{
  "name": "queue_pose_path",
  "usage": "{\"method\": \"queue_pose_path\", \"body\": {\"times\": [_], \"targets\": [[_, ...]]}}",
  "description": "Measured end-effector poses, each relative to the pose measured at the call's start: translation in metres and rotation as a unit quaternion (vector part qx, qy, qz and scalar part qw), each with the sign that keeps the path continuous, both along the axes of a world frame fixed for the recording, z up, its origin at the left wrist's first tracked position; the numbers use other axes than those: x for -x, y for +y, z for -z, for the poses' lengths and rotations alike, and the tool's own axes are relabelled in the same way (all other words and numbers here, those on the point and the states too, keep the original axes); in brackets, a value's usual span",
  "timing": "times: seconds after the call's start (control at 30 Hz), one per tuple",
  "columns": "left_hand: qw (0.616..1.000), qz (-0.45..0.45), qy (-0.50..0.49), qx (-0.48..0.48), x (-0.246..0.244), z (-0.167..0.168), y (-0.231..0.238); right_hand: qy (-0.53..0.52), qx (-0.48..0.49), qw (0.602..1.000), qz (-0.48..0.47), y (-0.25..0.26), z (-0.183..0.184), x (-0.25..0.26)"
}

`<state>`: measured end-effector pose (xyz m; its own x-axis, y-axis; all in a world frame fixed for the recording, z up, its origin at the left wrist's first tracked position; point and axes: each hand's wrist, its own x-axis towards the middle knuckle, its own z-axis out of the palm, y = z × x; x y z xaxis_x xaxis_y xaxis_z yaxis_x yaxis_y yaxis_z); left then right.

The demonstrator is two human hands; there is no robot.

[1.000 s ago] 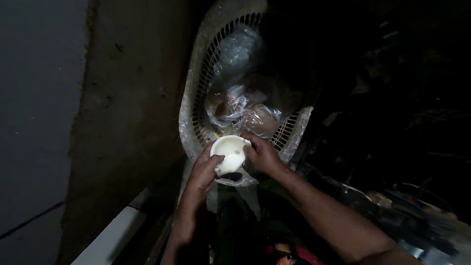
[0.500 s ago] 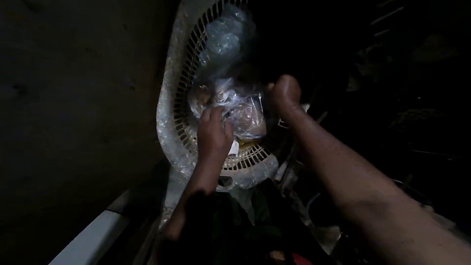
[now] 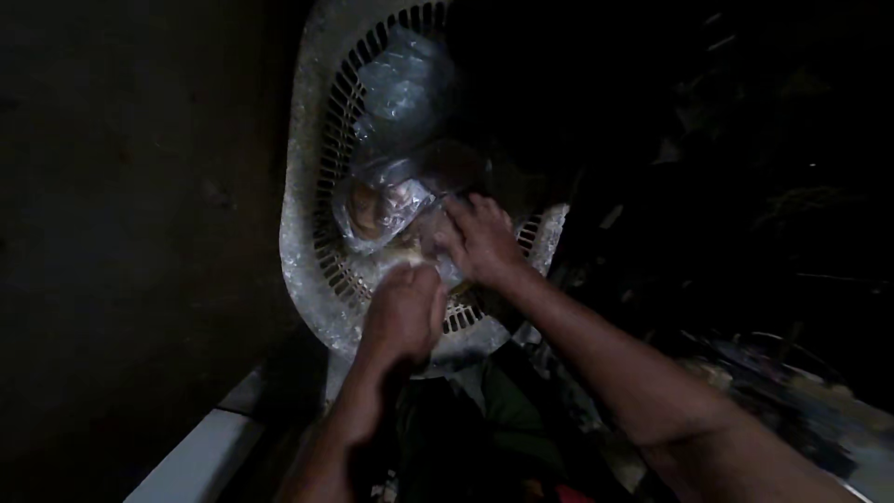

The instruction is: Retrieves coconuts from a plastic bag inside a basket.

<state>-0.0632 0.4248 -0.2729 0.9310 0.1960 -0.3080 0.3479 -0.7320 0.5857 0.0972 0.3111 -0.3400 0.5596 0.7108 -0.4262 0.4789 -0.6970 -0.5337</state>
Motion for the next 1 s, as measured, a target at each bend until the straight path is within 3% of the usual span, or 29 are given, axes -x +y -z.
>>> {"method": "queue_pose_path", "body": {"times": [0.1,0.2,0.3,0.37,0.5,0.63,0.7,0.77,0.8,0.83,0.9,0.93,1.0], "targets": [[0.997,0.034,0.037,0.050,0.022,0.002,-0.023,-0.014,0.034,0.998,0.051,0.008,-0.010,-0.009],[0.997,-0.007,0.041,0.073,0.024,0.008,-0.034,-0.006,0.063,0.998,0.018,0.018,-0.020,-0.023],[0.976,-0.075,0.182,0.089,0.004,0.003,-0.022,0.026,0.040,0.999,-0.022,0.020,-0.024,-0.032],[0.954,-0.119,0.263,0.084,-0.003,0.017,-0.010,0.011,0.045,0.999,-0.024,0.013,-0.026,-0.038],[0.922,-0.189,0.337,0.020,-0.015,0.029,0.020,-0.039,0.088,0.995,0.029,-0.016,-0.023,-0.065],[0.914,-0.323,0.244,-0.034,-0.044,-0.001,0.065,-0.096,0.147,0.977,0.121,-0.007,-0.042,-0.070],[0.926,-0.356,0.118,-0.050,-0.049,-0.014,0.088,-0.163,0.040,0.978,0.121,0.000,-0.045,-0.058],[0.934,-0.355,-0.012,-0.025,-0.047,-0.020,0.096,-0.168,-0.129,0.976,0.042,0.007,-0.040,-0.039],[0.938,-0.343,-0.043,0.008,-0.046,-0.021,0.093,-0.138,-0.162,0.977,-0.014,0.011,-0.037,-0.028],[0.945,-0.319,-0.051,0.050,-0.043,-0.020,0.086,-0.103,-0.125,0.985,-0.063,0.014,-0.033,-0.019],[0.964,-0.237,0.006,0.121,-0.030,-0.012,0.063,-0.046,0.040,0.993,-0.102,0.018,-0.024,-0.009],[0.974,-0.187,0.051,0.121,-0.020,-0.008,0.049,-0.031,0.103,0.991,-0.079,0.018,-0.020,-0.008],[0.977,-0.107,0.157,0.093,-0.009,0.008,0.023,-0.039,0.138,0.990,0.000,0.017,-0.021,-0.013]]}}
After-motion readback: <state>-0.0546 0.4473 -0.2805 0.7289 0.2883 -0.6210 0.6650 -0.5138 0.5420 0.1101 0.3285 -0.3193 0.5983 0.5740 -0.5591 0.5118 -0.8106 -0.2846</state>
